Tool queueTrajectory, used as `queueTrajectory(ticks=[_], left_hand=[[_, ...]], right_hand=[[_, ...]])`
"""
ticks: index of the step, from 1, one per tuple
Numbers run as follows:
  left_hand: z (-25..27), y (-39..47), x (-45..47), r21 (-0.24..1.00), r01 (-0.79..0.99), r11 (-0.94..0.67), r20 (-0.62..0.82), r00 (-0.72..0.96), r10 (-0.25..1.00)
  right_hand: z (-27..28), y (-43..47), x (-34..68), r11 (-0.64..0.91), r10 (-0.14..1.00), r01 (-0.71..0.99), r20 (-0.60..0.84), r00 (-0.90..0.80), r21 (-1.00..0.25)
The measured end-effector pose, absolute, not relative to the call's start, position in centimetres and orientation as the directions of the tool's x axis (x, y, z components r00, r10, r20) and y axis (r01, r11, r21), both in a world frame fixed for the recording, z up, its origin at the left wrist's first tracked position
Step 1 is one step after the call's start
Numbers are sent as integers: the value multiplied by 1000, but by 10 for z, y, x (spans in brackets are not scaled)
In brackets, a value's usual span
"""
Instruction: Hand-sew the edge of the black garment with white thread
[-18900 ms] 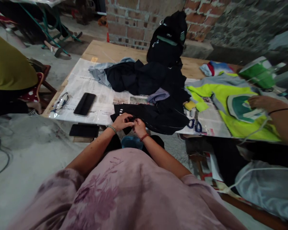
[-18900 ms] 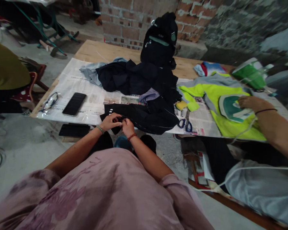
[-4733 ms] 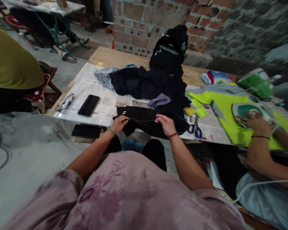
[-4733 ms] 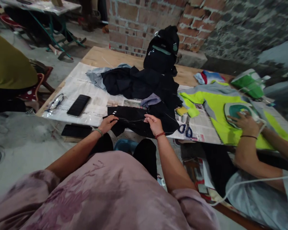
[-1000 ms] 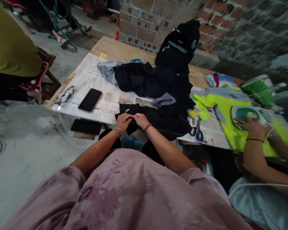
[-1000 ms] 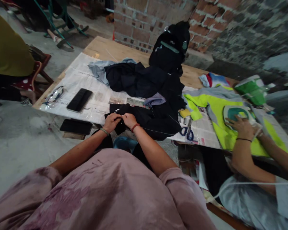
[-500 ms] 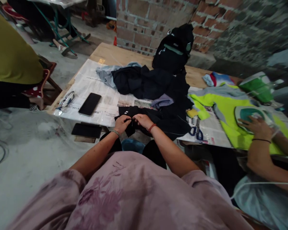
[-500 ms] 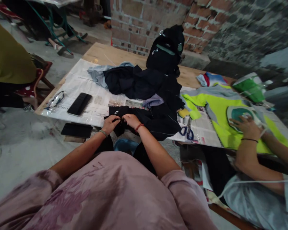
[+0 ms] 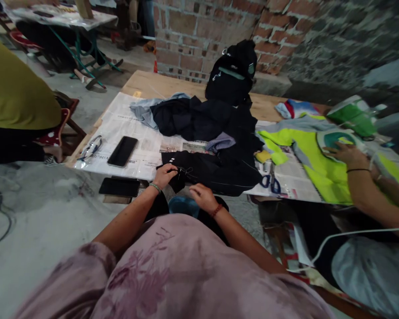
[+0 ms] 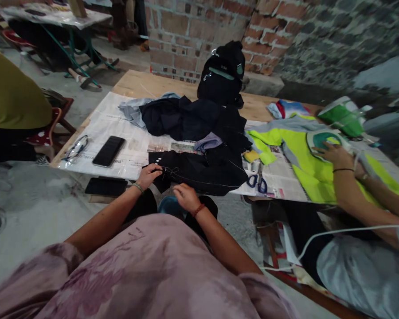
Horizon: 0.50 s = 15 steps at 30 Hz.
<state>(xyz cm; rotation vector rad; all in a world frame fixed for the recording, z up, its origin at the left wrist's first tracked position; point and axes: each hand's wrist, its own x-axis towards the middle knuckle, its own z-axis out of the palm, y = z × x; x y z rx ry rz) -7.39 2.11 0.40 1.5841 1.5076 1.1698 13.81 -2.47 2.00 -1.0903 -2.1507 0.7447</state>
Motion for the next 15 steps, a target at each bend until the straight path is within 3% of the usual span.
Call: queueTrajectory(ticks=[2, 3, 7, 15], left_hand=[[6, 21, -73, 888, 437, -142, 173, -32, 984], [6, 20, -73, 874, 461, -154, 181, -15, 983], [8, 20, -73, 816, 546, -192, 207, 35, 978], [6, 20, -78, 785, 568, -245, 235, 92, 968]], right_hand=[[15, -5, 149, 371, 929, 590, 287, -234, -717], [14, 6, 154, 328, 945, 615, 263, -196, -717], [14, 29, 162, 315, 948, 650, 205, -241, -691], [21, -1, 137, 344, 931, 699, 325, -166, -627]])
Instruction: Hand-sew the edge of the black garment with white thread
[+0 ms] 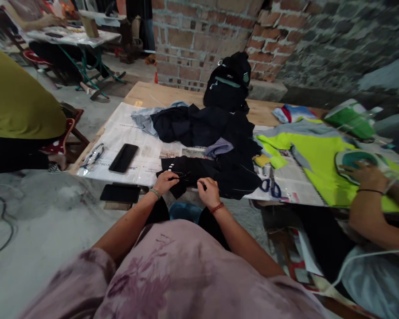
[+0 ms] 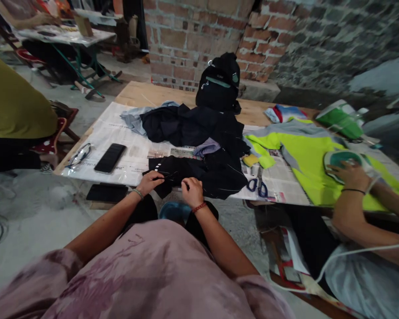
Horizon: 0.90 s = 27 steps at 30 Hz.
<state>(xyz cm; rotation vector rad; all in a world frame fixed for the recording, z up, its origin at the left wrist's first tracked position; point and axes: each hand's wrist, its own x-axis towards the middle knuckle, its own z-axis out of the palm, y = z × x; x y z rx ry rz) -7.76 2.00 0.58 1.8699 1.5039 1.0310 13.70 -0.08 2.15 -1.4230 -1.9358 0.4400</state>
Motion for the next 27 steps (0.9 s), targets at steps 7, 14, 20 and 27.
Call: queueTrajectory(ticks=[7, 14, 20, 27], left_hand=[[6, 19, -79, 781, 549, -298, 278, 121, 953], [6, 19, -78, 740, 571, -356, 305, 186, 934], [5, 19, -78, 686, 589, -428, 341, 259, 904], [5, 18, -75, 640, 641, -424, 343, 255, 904]], right_hand=[[25, 2, 101, 261, 965, 702, 153, -214, -663], [20, 8, 86, 179, 965, 707, -20, -263, -684], [11, 13, 79, -6, 970, 652, -163, -180, -758], [7, 4, 82, -25, 976, 555, -141, -167, -831]])
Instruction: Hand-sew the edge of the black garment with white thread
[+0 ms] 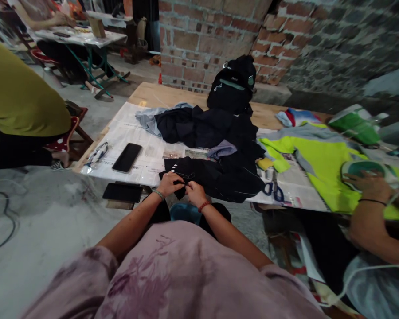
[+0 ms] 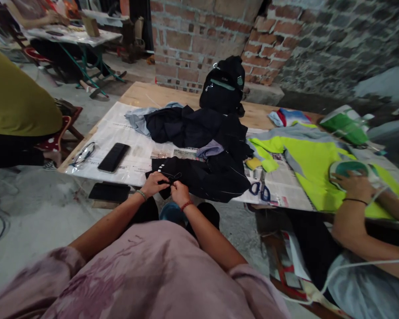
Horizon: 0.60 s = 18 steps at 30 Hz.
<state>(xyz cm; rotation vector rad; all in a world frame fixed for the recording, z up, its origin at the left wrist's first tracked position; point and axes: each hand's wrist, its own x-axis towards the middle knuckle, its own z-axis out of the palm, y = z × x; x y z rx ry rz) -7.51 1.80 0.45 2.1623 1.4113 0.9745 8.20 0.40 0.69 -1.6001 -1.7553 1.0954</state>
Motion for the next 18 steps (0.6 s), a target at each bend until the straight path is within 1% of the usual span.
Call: queueTrajectory(ticks=[4, 9, 11, 15, 18], left_hand=[[3, 18, -73, 610, 679, -409, 335, 247, 909], [4, 18, -73, 633, 664, -397, 353, 209, 912], [4, 18, -72, 634, 658, -406, 367, 205, 907], [5, 18, -73, 618, 664, -421, 368, 229, 901], [5, 18, -74, 610, 659, -440, 368, 256, 894]], right_hand=[[9, -4, 83, -124, 967, 501, -218, -133, -857], [6, -12, 85, -96, 977, 477, -173, -121, -874], [4, -13, 87, -109, 975, 441, -181, -126, -891], [6, -11, 85, -227, 937, 314, -295, -188, -922], [10, -6, 82, -317, 889, 277, -386, -247, -907]])
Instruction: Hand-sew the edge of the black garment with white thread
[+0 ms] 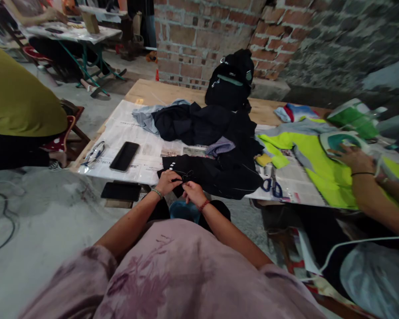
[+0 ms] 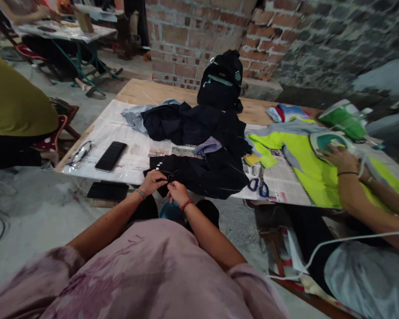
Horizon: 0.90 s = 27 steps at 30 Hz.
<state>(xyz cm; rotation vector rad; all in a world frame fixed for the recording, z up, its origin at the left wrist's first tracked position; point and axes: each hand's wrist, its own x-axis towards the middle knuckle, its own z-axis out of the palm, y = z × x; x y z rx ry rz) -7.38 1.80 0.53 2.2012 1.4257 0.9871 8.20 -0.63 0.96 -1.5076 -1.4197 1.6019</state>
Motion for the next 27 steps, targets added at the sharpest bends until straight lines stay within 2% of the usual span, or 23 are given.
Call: queueTrajectory(ticks=[3, 8, 11, 22, 27], left_hand=[[6, 17, -75, 606, 659, -445, 370, 263, 891], [6, 18, -74, 613, 661, -431, 357, 255, 899], [5, 18, -74, 616, 655, -438, 363, 257, 896], [2, 17, -73, 588, 695, -414, 327, 264, 908], [-1, 19, -73, 604, 691, -397, 335, 231, 913]], right_hand=[[10, -2, 80, -322, 889, 293, -394, -233, -900], [6, 0, 82, -216, 921, 388, -319, -223, -896], [5, 0, 84, -206, 917, 411, -322, -235, -888], [14, 3, 79, -307, 909, 258, -362, -204, -916], [7, 2, 78, -213, 948, 277, -267, -172, -937]])
